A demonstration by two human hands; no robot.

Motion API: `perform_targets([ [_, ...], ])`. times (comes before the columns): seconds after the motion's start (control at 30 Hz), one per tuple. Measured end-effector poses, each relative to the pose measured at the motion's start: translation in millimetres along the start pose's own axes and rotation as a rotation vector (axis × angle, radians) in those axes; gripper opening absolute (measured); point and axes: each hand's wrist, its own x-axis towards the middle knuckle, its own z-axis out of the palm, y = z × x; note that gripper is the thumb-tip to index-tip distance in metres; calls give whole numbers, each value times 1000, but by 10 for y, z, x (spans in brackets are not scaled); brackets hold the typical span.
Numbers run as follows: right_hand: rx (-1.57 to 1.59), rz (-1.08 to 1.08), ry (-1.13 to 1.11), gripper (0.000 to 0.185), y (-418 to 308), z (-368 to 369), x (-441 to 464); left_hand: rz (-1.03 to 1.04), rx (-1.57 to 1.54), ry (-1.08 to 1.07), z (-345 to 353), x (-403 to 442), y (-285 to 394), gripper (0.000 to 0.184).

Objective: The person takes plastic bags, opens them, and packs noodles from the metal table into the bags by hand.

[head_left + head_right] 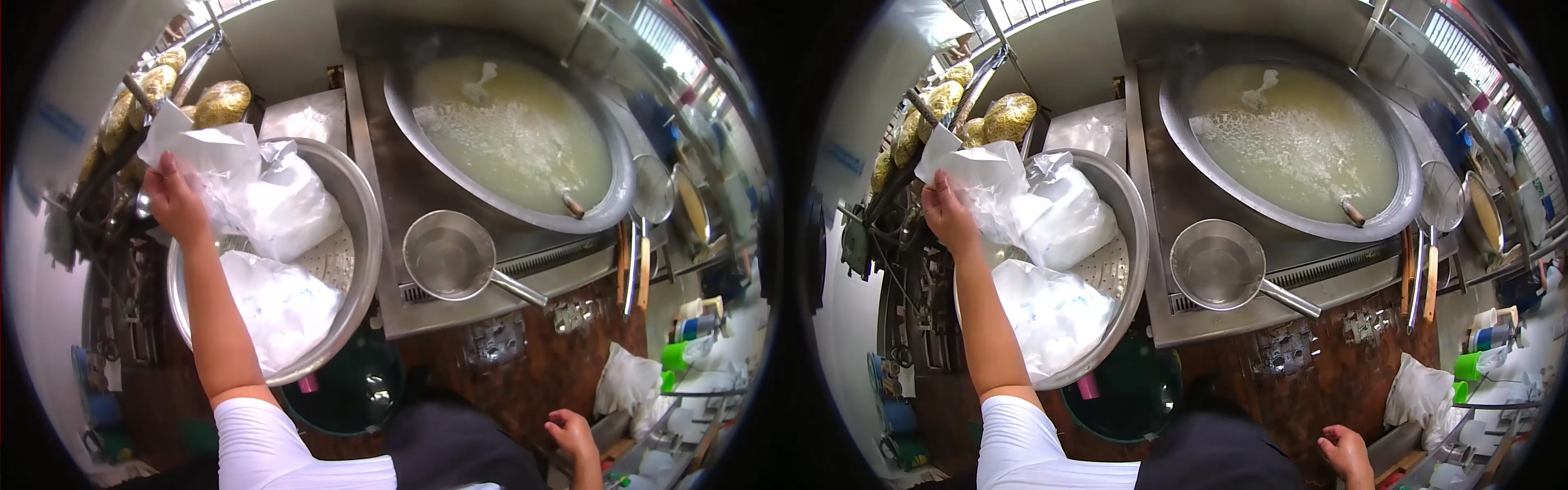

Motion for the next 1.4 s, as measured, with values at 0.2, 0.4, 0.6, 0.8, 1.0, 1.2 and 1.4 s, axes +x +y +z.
perform_targets([
  [0.2,203,-436,146,22,-965,-158,296,-616,-435,-211,179,-797,1108,33],
  [0.4,259,-828,412,71,-1919,-428,141,-1093,-1078,-878,427,-2339,1877,27],
  [0.6,847,-485,-128,24,-1360,-387,126,-1638,-1518,-1229,457,-3098,2337,41],
  [0.8,1053,-412,657,15,-483,-425,-262,-1930,-1315,-1726,533,-4003,2836,81],
  [1.0,1030,-385,988,14,564,-458,-889,-2086,-1712,-2260,409,-4564,3170,97],
  [1.2,903,-435,935,14,1282,-386,-1559,-899,-1479,-2644,211,-4686,3981,87],
  [1.4,1038,-384,862,13,1850,-369,-2060,-1826,-912,-2566,-69,-5287,4303,57],
])
